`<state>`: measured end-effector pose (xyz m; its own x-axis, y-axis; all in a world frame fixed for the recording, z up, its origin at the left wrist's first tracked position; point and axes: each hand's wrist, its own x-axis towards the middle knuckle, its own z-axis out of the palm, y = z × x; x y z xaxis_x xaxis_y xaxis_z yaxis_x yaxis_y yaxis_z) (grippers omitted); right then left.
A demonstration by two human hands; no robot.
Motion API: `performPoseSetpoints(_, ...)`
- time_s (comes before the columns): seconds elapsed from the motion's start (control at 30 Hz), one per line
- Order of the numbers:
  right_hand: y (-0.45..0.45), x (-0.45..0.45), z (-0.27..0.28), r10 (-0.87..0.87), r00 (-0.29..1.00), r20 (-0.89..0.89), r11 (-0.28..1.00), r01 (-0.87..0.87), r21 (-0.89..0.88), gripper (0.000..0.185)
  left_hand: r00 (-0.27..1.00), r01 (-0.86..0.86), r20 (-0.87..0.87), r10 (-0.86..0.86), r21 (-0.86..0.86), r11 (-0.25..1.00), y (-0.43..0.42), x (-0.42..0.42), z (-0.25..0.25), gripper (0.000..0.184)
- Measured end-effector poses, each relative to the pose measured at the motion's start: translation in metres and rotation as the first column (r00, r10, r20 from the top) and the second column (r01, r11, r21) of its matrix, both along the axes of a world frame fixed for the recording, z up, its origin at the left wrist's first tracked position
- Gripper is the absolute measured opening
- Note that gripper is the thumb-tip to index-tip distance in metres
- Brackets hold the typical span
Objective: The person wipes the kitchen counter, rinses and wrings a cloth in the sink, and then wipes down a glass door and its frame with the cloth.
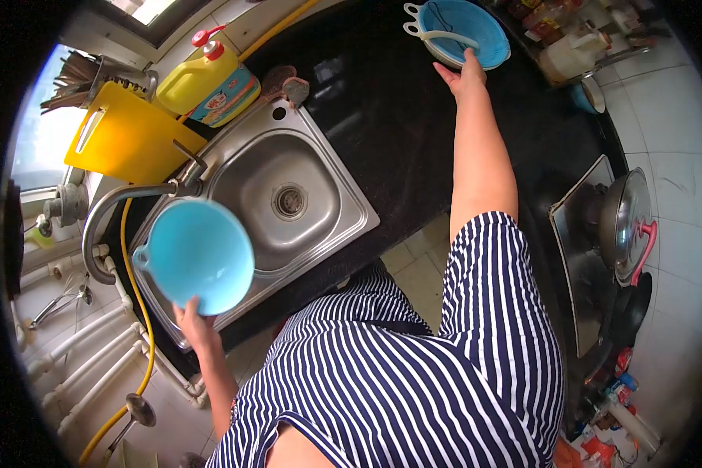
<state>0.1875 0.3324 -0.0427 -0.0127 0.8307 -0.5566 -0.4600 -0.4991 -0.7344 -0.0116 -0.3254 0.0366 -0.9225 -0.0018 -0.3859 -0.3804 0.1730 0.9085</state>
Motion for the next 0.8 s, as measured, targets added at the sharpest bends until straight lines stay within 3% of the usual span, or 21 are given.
performPoseSetpoints(0.07, 0.007, 0.0, -0.012, 0.046, 0.998, -0.035, 0.999, -0.045, 0.014, 0.056, 0.981, 0.156, 0.124, -0.153, -0.016, 0.988, 0.049, 0.008, 0.012, 0.047)
performPoseSetpoints(0.13, 0.002, -0.003, -0.013, -0.047, 0.993, -0.105, 0.996, 0.055, 0.071, 0.043, 0.957, 0.25, 0.149, -0.25, 0.022, 0.968, 0.108, 0.019, 0.021, 0.045)
performPoseSetpoints(0.2, -0.006, 0.007, -0.015, -0.016, 0.992, -0.122, 0.998, 0.024, 0.065, 0.04, 0.873, 0.452, 0.196, -0.446, 0.016, 0.892, 0.151, 0.015, 0.02, 0.047)
performPoseSetpoints(0.27, -0.025, 0.018, 0.003, 0.131, 0.99, -0.059, 0.985, -0.123, 0.118, 0.04, 0.836, 0.516, 0.162, -0.523, 0.089, 0.852, 0.201, 0.024, 0.022, 0.045)
performPoseSetpoints(0.33, -0.05, 0.029, 0.031, 0.173, 0.985, 0.008, 0.977, -0.173, 0.123, 0.039, 0.739, 0.632, 0.199, -0.644, 0.128, 0.764, 0.243, 0.028, 0.025, 0.043)
performPoseSetpoints(0.37, -0.061, 0.037, 0.043, 0.29, 0.955, 0.054, 0.942, -0.295, 0.16, 0.038, 0.695, 0.675, 0.203, -0.69, 0.144, 0.723, 0.261, 0.029, 0.018, 0.044)
performPoseSetpoints(0.5, -0.109, 0.054, 0.092, 0.532, 0.805, 0.262, 0.803, -0.578, 0.147, 0.039, 0.605, 0.694, 0.248, -0.756, 0.301, 0.654, 0.326, 0.035, -0.024, 0.051)
performPoseSetpoints(0.53, -0.123, 0.053, 0.098, 0.562, 0.783, 0.265, 0.781, -0.608, 0.142, 0.039, 0.606, 0.692, 0.248, -0.756, 0.304, 0.655, 0.338, 0.035, -0.033, 0.051)
performPoseSetpoints(0.6, -0.142, 0.048, 0.1, 0.58, 0.758, 0.298, 0.777, -0.625, 0.077, 0.035, 0.545, 0.628, 0.241, -0.803, 0.519, 0.581, 0.356, 0.037, -0.046, 0.053)
performPoseSetpoints(0.67, -0.15, 0.044, 0.08, 0.588, 0.748, 0.308, 0.769, -0.635, 0.073, 0.035, 0.496, 0.618, 0.264, -0.827, 0.562, 0.55, 0.363, 0.033, -0.05, 0.056)
performPoseSetpoints(0.73, -0.151, 0.038, 0.058, 0.552, 0.683, 0.478, 0.713, -0.684, 0.155, 0.036, 0.521, 0.645, 0.287, -0.804, 0.484, 0.591, 0.352, 0.028, -0.06, 0.064)
performPoseSetpoints(0.8, -0.142, 0.032, 0.043, 0.47, 0.591, 0.655, 0.703, -0.7, 0.127, 0.037, 0.528, 0.756, 0.136, -0.839, 0.374, 0.536, 0.318, 0.022, -0.067, 0.059)
